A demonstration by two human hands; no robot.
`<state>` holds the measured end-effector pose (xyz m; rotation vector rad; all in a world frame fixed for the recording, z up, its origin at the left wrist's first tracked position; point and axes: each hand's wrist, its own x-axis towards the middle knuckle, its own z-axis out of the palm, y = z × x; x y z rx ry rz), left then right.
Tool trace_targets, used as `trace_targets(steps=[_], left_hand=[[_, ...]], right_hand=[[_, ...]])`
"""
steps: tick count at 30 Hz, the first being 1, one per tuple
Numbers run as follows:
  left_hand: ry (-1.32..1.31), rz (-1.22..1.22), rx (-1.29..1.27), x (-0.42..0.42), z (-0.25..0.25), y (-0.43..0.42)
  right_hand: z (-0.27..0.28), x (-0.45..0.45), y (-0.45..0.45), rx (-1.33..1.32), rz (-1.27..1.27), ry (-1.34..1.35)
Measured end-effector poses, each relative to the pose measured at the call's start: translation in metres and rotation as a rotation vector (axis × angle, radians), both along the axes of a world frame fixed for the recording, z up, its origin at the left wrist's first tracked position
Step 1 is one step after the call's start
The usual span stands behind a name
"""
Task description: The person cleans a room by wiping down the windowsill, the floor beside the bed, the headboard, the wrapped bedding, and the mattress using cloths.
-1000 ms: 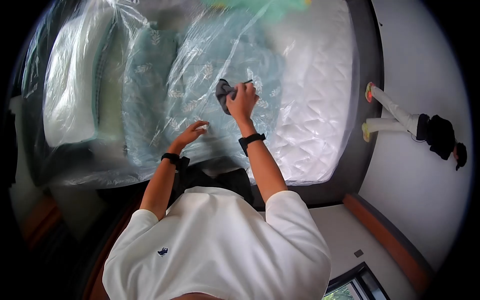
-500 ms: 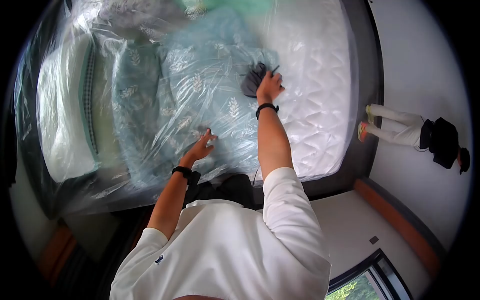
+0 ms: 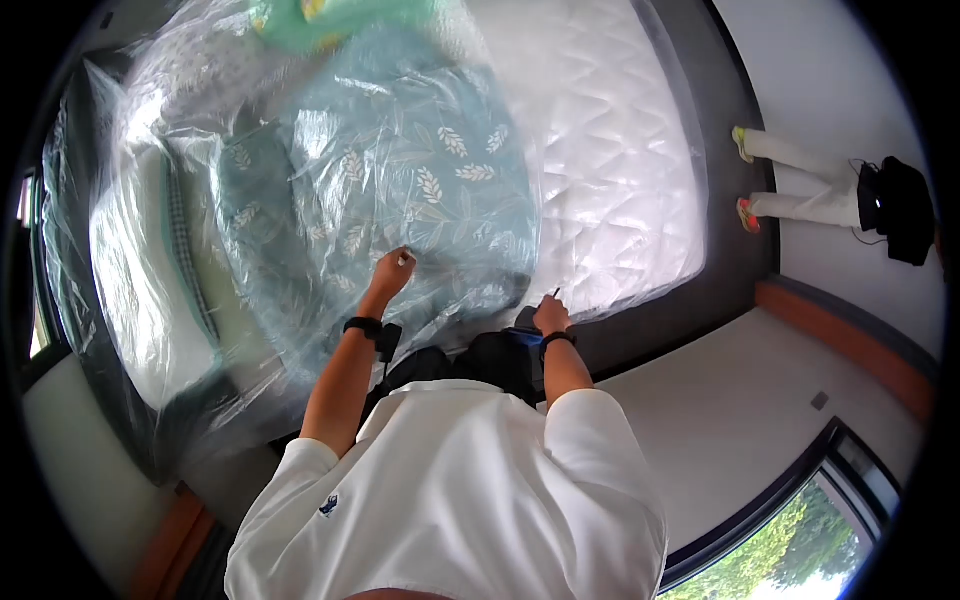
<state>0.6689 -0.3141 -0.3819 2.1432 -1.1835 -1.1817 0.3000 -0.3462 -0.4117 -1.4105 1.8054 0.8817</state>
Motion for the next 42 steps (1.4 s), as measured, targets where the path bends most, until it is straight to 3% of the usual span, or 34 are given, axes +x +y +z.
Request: trace_targets(steps=[6, 8, 10, 13, 15, 18, 20, 22, 24, 25, 26, 28, 30, 33, 35, 38, 42], left_hand=[[-0.158, -0.116, -0.070, -0.018, 0.009, 0.016], [-0.186, -0.140, -0.126, -0.021, 0.003, 0.022], [-0.267, -0.098, -0.136, -0.035, 0.016, 0.021], [-0.356, -0.028, -0.121, -0.046, 0.034, 0.008], [-0.356, 0.015, -0.098, -0.048, 0.037, -0.004], [-0.371, 0.092, -0.145, -0.047, 0.032, -0.020], [-0.492, 0.046, -0.199, -0.042, 0.027, -0.035], [-0.442, 0.011, -0.136, -0.033, 0.009, -0.050], [-0.329, 0.123, -0.363, -0.026, -0.011, -0.066], [-0.202, 0.290, -0.412, -0.020, -0.010, -0.079], [-0.199, 0.289, -0.408, -0.019, -0.008, -0.085], [-0.216, 0.352, -0.413, -0.015, 0.018, -0.100], [-0.293, 0.241, -0.285, -0.021, 0.014, -0.101], [-0.337, 0.059, -0.215, -0.026, -0.010, -0.098], [-0.319, 0.071, 0.044, -0.039, 0.002, -0.103], [-0.221, 0.052, 0.060, -0.023, -0.022, -0.109], [-0.205, 0.006, 0.124, -0.014, -0.031, -0.121]], right_hand=[[0.051, 0.004, -0.111, -0.037, 0.259, -0.245], [0.082, 0.023, -0.138, -0.170, 0.272, -0.390], [0.108, 0.047, -0.150, -0.500, 0.225, -0.493], [0.136, 0.103, -0.146, -0.985, 0.061, -0.879], [0.121, 0.143, -0.135, -1.049, 0.026, -1.034], [0.062, 0.175, -0.107, -0.787, 0.276, -0.801], [0.051, 0.183, -0.091, -0.713, 0.527, -0.638], [0.048, 0.193, -0.093, -0.781, 0.588, -0.650], [0.043, 0.193, -0.109, -0.843, 0.657, -0.656], [0.035, 0.197, -0.126, -0.880, 0.757, -0.640], [0.027, 0.203, -0.141, -0.915, 0.856, -0.627], [0.025, 0.221, -0.180, -0.954, 0.817, -0.697], [0.019, 0.241, -0.223, -1.021, 0.758, -0.631], [0.013, 0.257, -0.283, -0.915, 0.547, -0.544], [0.004, 0.253, -0.310, -0.800, 0.419, -0.473], [-0.015, 0.229, -0.325, -0.702, 0.240, -0.469], [-0.058, 0.161, -0.309, -0.573, 0.181, -0.399]])
